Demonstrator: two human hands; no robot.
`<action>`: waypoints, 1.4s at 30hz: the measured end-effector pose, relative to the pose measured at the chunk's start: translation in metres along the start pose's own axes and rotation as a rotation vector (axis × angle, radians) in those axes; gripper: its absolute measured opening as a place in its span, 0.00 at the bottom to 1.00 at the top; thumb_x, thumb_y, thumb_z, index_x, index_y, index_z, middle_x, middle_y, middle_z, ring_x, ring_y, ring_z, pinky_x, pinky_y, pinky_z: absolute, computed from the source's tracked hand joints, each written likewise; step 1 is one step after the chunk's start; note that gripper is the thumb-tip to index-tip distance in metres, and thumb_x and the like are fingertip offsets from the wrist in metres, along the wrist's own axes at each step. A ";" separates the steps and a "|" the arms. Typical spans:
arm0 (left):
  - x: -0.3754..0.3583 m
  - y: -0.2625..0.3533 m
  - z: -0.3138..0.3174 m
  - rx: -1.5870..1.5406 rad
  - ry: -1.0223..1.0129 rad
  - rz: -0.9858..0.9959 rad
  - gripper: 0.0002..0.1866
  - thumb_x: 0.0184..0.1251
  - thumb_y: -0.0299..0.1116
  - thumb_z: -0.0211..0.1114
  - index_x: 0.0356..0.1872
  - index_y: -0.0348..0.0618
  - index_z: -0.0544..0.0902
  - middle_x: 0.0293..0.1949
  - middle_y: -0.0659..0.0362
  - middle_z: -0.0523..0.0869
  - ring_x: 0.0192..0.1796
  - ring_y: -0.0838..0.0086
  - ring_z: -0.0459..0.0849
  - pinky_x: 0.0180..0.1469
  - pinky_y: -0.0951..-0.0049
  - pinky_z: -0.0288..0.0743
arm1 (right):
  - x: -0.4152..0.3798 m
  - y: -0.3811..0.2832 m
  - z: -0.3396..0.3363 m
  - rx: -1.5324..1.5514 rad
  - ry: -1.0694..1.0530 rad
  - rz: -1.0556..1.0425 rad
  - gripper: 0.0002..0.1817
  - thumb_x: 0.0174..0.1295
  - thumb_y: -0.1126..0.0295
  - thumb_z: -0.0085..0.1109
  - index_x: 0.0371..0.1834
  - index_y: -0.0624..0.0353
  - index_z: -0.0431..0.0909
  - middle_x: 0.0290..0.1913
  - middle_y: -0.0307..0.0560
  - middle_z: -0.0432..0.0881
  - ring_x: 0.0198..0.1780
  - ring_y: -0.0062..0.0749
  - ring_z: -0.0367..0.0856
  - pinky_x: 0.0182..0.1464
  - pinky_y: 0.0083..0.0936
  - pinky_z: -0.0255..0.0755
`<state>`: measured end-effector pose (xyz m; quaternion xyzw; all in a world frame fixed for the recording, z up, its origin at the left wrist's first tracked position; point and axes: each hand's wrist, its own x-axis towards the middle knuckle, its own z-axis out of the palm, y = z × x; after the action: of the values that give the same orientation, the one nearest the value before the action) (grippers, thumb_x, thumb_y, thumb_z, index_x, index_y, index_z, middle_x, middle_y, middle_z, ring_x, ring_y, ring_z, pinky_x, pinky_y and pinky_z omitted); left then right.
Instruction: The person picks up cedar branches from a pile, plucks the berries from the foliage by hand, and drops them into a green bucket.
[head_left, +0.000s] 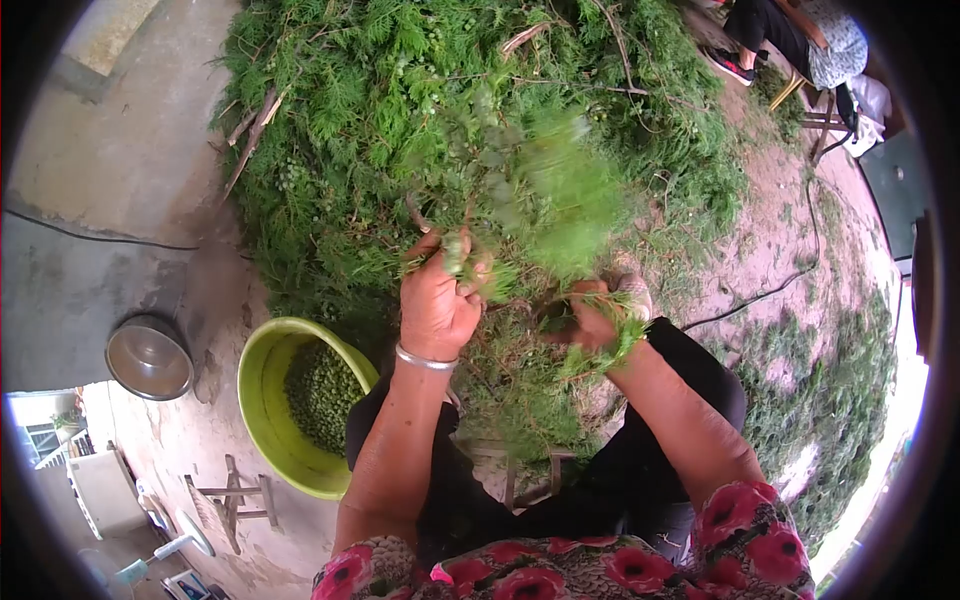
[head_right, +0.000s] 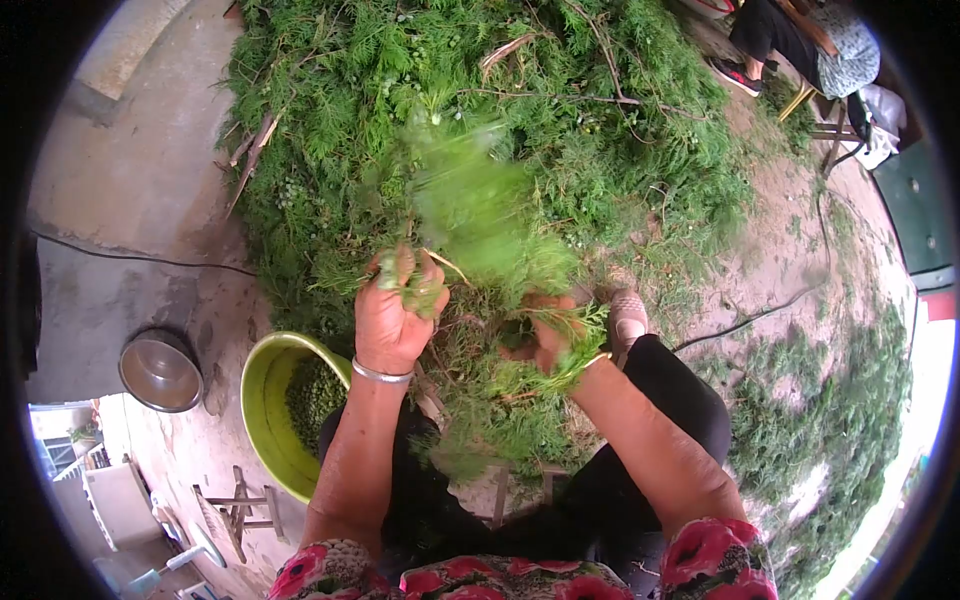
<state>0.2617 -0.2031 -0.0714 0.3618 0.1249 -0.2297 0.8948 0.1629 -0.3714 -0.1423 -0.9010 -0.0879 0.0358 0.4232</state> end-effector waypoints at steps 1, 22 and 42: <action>0.006 -0.001 -0.013 -0.034 -0.123 -0.009 0.06 0.65 0.27 0.56 0.29 0.51 0.75 0.20 0.64 0.72 0.19 0.80 0.65 0.20 0.79 0.56 | 0.003 -0.009 -0.017 0.806 0.111 0.378 0.18 0.57 0.66 0.60 0.50 0.56 0.75 0.37 0.47 0.78 0.39 0.32 0.77 0.49 0.33 0.71; 0.013 0.004 -0.019 0.024 -0.256 0.017 0.01 0.65 0.29 0.60 0.35 0.47 0.78 0.29 0.65 0.78 0.21 0.79 0.68 0.24 0.77 0.60 | 0.047 -0.032 -0.091 0.951 0.287 0.415 0.09 0.60 0.72 0.58 0.42 0.64 0.80 0.54 0.50 0.76 0.50 0.31 0.77 0.46 0.21 0.74; 0.004 -0.009 0.005 0.484 -0.261 0.087 0.16 0.52 0.12 0.60 0.45 0.32 0.79 0.41 0.54 0.84 0.41 0.72 0.83 0.44 0.72 0.79 | 0.035 -0.002 -0.048 1.680 0.460 0.052 0.23 0.65 0.71 0.50 0.63 0.51 0.59 0.55 0.47 0.74 0.54 0.38 0.76 0.51 0.35 0.77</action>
<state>0.2612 -0.2140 -0.0747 0.5373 -0.0654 -0.2591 0.7999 0.2037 -0.3995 -0.1097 -0.2771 0.0759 -0.0844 0.9541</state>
